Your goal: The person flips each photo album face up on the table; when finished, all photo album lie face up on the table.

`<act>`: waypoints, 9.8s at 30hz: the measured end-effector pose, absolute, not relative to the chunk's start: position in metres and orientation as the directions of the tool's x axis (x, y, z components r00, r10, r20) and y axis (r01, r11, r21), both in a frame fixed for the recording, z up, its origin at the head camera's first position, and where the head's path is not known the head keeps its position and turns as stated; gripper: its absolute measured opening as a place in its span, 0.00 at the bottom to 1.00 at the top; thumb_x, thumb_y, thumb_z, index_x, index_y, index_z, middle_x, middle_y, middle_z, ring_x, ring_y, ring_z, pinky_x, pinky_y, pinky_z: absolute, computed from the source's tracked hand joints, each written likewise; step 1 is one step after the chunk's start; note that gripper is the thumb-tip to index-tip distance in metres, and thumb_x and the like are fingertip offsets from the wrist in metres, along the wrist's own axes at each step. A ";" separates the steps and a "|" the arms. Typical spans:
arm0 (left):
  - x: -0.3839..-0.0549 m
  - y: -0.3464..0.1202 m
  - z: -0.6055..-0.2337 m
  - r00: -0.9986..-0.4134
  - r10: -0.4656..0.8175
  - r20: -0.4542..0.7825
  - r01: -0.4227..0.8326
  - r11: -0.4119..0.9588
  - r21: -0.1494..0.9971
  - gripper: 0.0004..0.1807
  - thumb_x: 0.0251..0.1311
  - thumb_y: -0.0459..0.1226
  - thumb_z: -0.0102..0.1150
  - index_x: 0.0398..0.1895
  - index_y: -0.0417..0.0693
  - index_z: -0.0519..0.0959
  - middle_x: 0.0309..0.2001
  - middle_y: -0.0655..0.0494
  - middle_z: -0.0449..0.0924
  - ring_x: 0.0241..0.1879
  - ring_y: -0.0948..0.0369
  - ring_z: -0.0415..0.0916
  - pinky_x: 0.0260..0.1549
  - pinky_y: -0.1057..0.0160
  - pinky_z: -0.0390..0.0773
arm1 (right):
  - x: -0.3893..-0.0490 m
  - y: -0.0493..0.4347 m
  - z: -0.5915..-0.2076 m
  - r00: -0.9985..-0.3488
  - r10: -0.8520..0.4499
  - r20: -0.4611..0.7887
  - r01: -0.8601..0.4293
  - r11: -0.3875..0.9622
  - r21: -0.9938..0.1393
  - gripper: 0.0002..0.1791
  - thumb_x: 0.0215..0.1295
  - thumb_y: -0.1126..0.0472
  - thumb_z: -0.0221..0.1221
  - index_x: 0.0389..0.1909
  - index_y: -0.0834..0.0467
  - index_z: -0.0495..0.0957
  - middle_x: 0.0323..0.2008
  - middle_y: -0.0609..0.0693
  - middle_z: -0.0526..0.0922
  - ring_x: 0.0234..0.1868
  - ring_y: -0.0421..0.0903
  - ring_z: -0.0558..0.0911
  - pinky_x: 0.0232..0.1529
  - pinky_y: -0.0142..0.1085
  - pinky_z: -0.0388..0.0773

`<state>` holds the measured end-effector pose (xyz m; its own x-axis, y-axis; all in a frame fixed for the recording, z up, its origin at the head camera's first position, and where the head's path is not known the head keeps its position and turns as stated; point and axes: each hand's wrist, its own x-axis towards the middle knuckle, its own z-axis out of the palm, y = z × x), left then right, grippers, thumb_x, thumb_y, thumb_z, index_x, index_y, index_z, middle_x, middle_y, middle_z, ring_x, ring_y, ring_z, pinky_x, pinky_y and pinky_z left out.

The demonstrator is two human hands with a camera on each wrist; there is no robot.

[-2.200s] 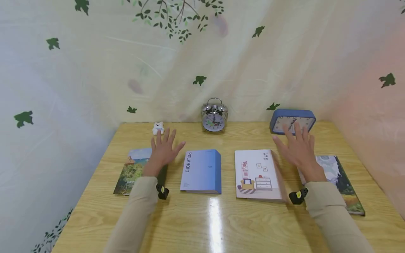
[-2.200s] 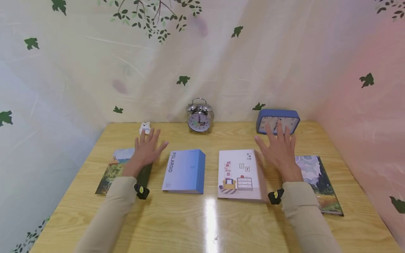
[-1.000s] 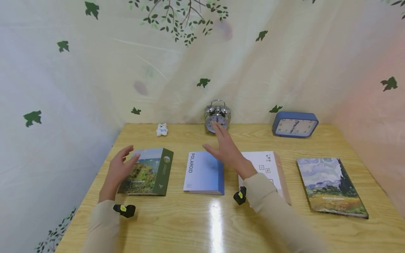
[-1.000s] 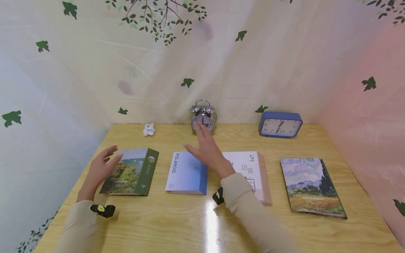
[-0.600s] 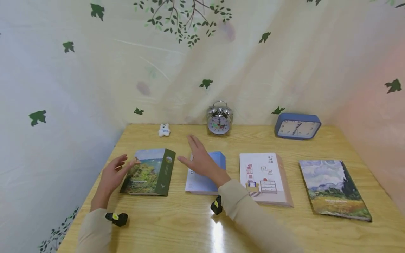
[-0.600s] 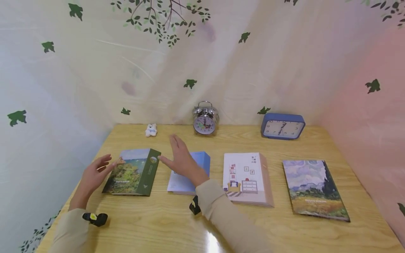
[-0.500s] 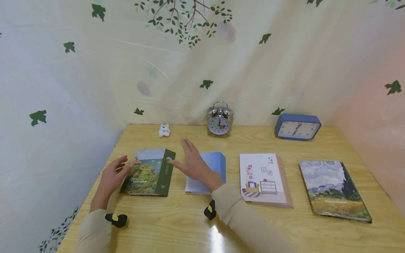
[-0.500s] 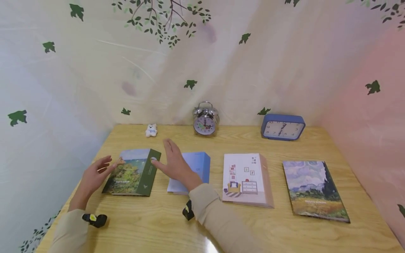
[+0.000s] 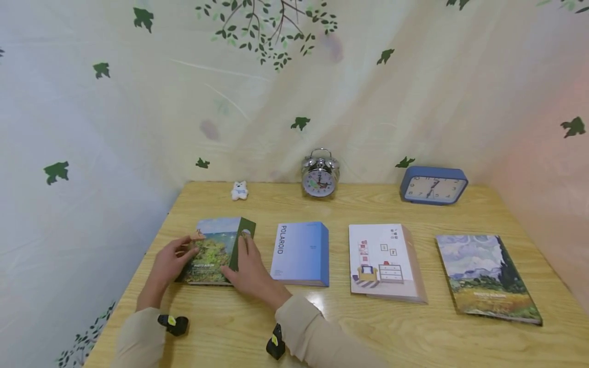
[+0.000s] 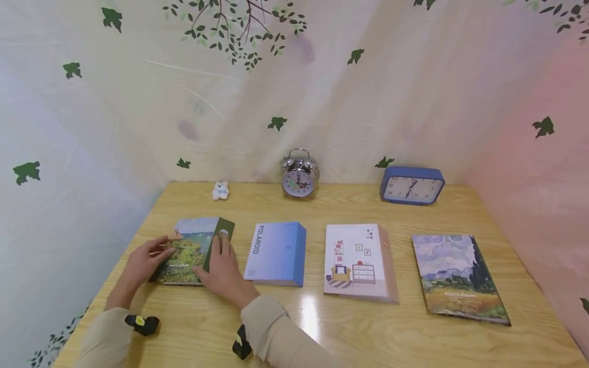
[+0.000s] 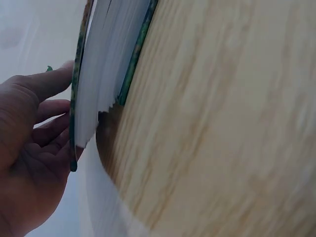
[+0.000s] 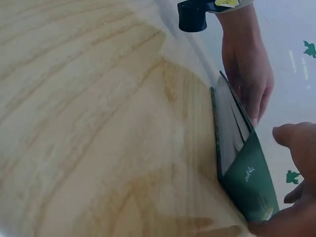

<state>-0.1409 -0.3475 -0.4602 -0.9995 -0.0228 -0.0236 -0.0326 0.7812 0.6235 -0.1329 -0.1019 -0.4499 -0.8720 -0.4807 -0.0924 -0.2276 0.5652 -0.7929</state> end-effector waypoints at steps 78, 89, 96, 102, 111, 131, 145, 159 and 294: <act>-0.144 -0.293 -0.425 -0.935 0.321 -0.151 -0.085 0.211 0.974 0.33 0.73 0.52 0.38 0.77 0.65 0.41 0.74 0.40 0.47 0.65 0.57 0.65 0.60 0.56 0.72 | -0.148 -0.084 -0.412 -0.959 -0.282 0.031 -0.072 0.135 -0.988 0.30 0.70 0.48 0.53 0.71 0.43 0.60 0.69 0.48 0.66 0.61 0.50 0.76 0.55 0.40 0.77; -0.142 -0.304 -0.413 -0.955 0.283 -0.091 -0.040 0.181 0.983 0.33 0.73 0.46 0.44 0.76 0.66 0.45 0.74 0.37 0.47 0.57 0.72 0.70 0.51 0.69 0.77 | -0.148 -0.097 -0.411 -0.937 -0.342 0.067 -0.105 0.093 -0.990 0.31 0.71 0.49 0.52 0.73 0.47 0.57 0.69 0.47 0.64 0.62 0.44 0.73 0.61 0.34 0.72; -0.142 -0.311 -0.409 -0.967 0.245 -0.069 -0.014 0.220 0.975 0.33 0.73 0.46 0.44 0.77 0.62 0.46 0.73 0.35 0.48 0.56 0.72 0.72 0.49 0.71 0.77 | -0.147 -0.103 -0.420 -0.929 -0.359 0.089 -0.174 0.211 -0.962 0.27 0.75 0.48 0.46 0.72 0.45 0.58 0.69 0.46 0.65 0.66 0.44 0.69 0.64 0.40 0.69; -0.142 -0.314 -0.402 -0.977 0.192 -0.088 -0.014 0.357 0.934 0.33 0.71 0.50 0.45 0.76 0.64 0.48 0.75 0.41 0.44 0.67 0.48 0.62 0.47 0.68 0.78 | -0.146 -0.110 -0.438 -0.908 -0.415 0.064 -0.216 0.331 -0.919 0.28 0.75 0.47 0.44 0.72 0.46 0.58 0.71 0.48 0.63 0.70 0.48 0.64 0.68 0.45 0.63; -0.140 -0.320 -0.395 -0.992 0.085 -0.092 -0.020 0.617 0.787 0.39 0.67 0.54 0.50 0.76 0.51 0.51 0.75 0.38 0.40 0.68 0.30 0.48 0.55 0.33 0.66 | -0.138 -0.116 -0.459 -0.898 -0.437 -0.052 -0.158 0.431 -0.888 0.32 0.72 0.44 0.48 0.73 0.48 0.56 0.73 0.60 0.54 0.72 0.58 0.60 0.66 0.52 0.64; -0.137 -0.340 -0.432 -0.964 0.051 -0.260 -0.167 0.646 0.745 0.40 0.72 0.53 0.42 0.76 0.43 0.43 0.74 0.33 0.42 0.70 0.34 0.47 0.62 0.36 0.60 | -0.128 -0.120 -0.469 -0.894 -0.446 -0.046 -0.220 0.527 -0.821 0.37 0.70 0.48 0.54 0.74 0.58 0.54 0.76 0.62 0.37 0.74 0.57 0.53 0.69 0.46 0.62; -0.139 -0.340 -0.433 -0.956 0.002 -0.292 -0.216 0.670 0.710 0.40 0.74 0.52 0.37 0.76 0.38 0.38 0.73 0.28 0.41 0.70 0.33 0.44 0.63 0.35 0.57 | -0.127 -0.120 -0.464 -0.886 -0.461 -0.053 -0.255 0.579 -0.774 0.36 0.69 0.50 0.55 0.73 0.57 0.56 0.76 0.59 0.43 0.74 0.53 0.55 0.68 0.42 0.64; -0.138 -0.340 -0.431 -0.962 -0.053 -0.268 -0.224 0.715 0.662 0.44 0.72 0.56 0.35 0.75 0.35 0.36 0.73 0.28 0.39 0.70 0.32 0.44 0.63 0.34 0.57 | -0.135 -0.110 -0.457 -0.877 -0.475 -0.076 -0.214 0.527 -0.823 0.36 0.71 0.48 0.52 0.75 0.52 0.51 0.77 0.54 0.41 0.74 0.52 0.54 0.66 0.48 0.66; -0.155 -0.151 -0.432 -0.869 0.490 -0.070 0.012 0.162 0.987 0.32 0.70 0.48 0.50 0.74 0.70 0.51 0.74 0.59 0.52 0.73 0.52 0.53 0.66 0.51 0.65 | -0.145 0.067 -0.414 -0.966 -0.257 -0.020 -0.029 0.185 -0.982 0.36 0.67 0.48 0.57 0.73 0.44 0.55 0.70 0.52 0.64 0.67 0.54 0.70 0.62 0.46 0.71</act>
<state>-0.1551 -0.1506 -0.4320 -0.8692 0.4895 -0.0700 0.0118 0.1620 0.9867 -0.1450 0.0667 -0.4140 -0.9663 -0.2565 -0.0197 -0.0290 0.1849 -0.9823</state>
